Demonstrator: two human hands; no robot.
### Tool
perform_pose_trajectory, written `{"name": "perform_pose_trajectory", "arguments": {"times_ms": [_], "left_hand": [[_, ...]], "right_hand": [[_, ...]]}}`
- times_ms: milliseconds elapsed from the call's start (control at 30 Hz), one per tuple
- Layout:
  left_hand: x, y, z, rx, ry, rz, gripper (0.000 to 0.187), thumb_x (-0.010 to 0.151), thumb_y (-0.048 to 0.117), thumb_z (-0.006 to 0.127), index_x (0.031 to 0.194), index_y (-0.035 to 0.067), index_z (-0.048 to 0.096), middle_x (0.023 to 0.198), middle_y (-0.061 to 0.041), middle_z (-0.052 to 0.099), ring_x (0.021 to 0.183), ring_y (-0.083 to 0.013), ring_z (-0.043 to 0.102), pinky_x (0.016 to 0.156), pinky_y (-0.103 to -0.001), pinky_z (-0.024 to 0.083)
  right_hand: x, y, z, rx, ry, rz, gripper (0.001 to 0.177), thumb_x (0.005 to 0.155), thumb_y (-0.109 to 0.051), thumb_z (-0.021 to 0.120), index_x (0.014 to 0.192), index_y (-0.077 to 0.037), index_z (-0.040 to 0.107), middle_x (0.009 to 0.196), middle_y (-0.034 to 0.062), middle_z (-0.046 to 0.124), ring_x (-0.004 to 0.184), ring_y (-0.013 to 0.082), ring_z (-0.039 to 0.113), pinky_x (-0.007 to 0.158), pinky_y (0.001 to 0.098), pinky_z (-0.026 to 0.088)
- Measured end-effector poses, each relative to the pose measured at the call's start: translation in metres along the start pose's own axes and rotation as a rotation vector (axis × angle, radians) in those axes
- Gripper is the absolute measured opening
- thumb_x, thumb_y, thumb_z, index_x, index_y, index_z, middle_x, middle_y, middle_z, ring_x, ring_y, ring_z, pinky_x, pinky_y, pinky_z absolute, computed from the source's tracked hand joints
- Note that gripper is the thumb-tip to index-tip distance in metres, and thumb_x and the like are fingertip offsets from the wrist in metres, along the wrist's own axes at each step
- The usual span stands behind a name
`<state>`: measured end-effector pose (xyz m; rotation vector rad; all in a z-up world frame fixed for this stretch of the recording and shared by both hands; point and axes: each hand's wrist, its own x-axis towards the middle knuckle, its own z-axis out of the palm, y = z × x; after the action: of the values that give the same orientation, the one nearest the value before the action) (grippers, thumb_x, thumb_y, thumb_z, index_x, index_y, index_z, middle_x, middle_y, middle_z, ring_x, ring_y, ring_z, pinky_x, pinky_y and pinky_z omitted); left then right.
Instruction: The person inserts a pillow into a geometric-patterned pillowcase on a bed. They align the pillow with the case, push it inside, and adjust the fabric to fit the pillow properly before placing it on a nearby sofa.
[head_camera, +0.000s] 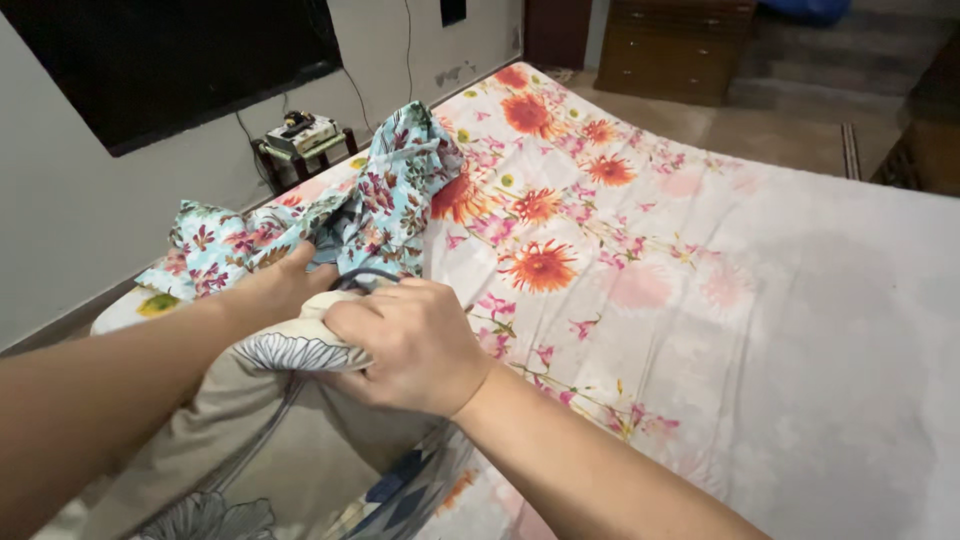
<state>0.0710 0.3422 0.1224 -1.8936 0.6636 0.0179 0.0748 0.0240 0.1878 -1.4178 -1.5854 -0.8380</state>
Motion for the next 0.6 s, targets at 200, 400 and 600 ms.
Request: {"name": "perform_pose_trajectory", "arguments": {"times_ms": [200,400,600], "left_hand": [[0.022,0.049,0.033,-0.687,-0.311,-0.363,0.025,0.086,0.038,0.062,0.104,0.023,0.071,0.101,0.0,0.068,0.104,-0.0268,0.063,0.083,-0.056,0.045],[0.005,0.032,0.021,-0.857,-0.264,-0.451,0.022,0.084,0.038,0.062,0.094,0.022,0.073,0.094,-0.003,0.072,0.096,-0.0269,0.068,0.078,-0.05,0.051],[0.007,0.009,-0.006,-0.898,-0.192,-0.543,0.021,0.083,0.038,0.063,0.084,0.021,0.076,0.087,-0.007,0.076,0.087,-0.027,0.073,0.073,-0.045,0.056]], "right_hand": [[-0.017,0.002,-0.01,-0.015,-0.007,-0.005,0.033,0.083,-0.036,0.084,0.094,-0.011,0.065,0.094,0.0075,0.073,0.083,0.0259,0.071,0.075,0.039,0.054],[-0.013,-0.005,-0.012,-0.038,-0.014,0.002,0.032,0.081,-0.034,0.084,0.095,-0.011,0.068,0.091,0.0067,0.072,0.082,0.0258,0.071,0.073,0.0397,0.052],[-0.002,-0.006,-0.006,-0.032,0.029,0.003,0.03,0.083,-0.034,0.083,0.098,-0.013,0.068,0.094,0.0061,0.072,0.084,0.0251,0.071,0.071,0.0362,0.052]]}}
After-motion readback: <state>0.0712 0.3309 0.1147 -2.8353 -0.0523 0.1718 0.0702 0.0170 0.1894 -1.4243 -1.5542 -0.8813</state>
